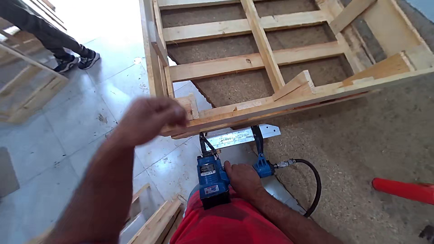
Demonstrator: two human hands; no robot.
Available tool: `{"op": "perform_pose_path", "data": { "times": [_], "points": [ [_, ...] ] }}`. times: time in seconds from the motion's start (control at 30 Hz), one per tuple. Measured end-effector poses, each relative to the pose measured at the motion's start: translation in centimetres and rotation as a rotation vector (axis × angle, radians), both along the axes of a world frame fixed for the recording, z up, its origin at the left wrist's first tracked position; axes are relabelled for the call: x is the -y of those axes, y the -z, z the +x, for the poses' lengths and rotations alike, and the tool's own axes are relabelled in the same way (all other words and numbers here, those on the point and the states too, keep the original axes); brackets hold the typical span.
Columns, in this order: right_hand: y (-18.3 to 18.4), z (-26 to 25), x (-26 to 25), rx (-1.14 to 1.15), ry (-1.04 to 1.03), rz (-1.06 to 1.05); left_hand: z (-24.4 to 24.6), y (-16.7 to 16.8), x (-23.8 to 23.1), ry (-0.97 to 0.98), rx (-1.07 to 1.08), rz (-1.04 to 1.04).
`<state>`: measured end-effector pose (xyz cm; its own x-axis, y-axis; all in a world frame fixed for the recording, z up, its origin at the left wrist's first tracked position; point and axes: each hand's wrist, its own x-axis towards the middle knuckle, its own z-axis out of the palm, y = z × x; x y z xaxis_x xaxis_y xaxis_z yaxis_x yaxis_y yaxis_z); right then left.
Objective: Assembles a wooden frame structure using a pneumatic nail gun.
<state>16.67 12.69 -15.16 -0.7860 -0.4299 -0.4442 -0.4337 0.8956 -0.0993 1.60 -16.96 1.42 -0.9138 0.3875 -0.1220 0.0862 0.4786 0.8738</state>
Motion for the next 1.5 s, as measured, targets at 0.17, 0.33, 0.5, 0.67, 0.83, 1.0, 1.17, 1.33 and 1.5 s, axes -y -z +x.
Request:
{"op": "perform_pose_path", "data": {
  "times": [0.17,0.33,0.5,0.67,0.83,1.0,1.17,1.33,1.5],
  "points": [
    [0.5,0.5,0.2,-0.018,0.050,-0.044,-15.6,3.8,-3.9,0.015,0.256,-0.194],
    [1.4,0.9,-0.1,-0.119,0.105,-0.184,-16.4,13.1,-8.4,0.564,0.737,-0.575],
    [2.0,0.9,-0.2,-0.138,0.162,-0.277,-16.4,10.0,-9.6,0.841,0.914,-0.435],
    [2.9,0.6,-0.7,-0.209,0.163,-0.292,-10.1,-1.4,-17.7,0.262,0.926,-0.710],
    [2.0,1.1,-0.8,-0.075,0.174,-0.383,-9.5,0.3,-16.1,0.160,0.958,-0.732],
    [-0.7,0.7,-3.1,-0.039,0.137,-0.415,-18.9,12.0,-8.5,0.322,0.276,-0.620],
    [-6.8,1.5,-9.8,0.240,0.238,-0.297,-10.2,3.0,-9.9,-0.084,-0.299,-0.048],
    [-12.7,2.3,-19.9,0.366,0.412,-0.297,6.0,6.7,-20.6,-0.125,0.540,0.219],
    [-16.5,4.1,-27.2,0.035,0.288,-0.339,10.7,7.5,-34.4,-0.161,1.157,0.887]
  ]
}}
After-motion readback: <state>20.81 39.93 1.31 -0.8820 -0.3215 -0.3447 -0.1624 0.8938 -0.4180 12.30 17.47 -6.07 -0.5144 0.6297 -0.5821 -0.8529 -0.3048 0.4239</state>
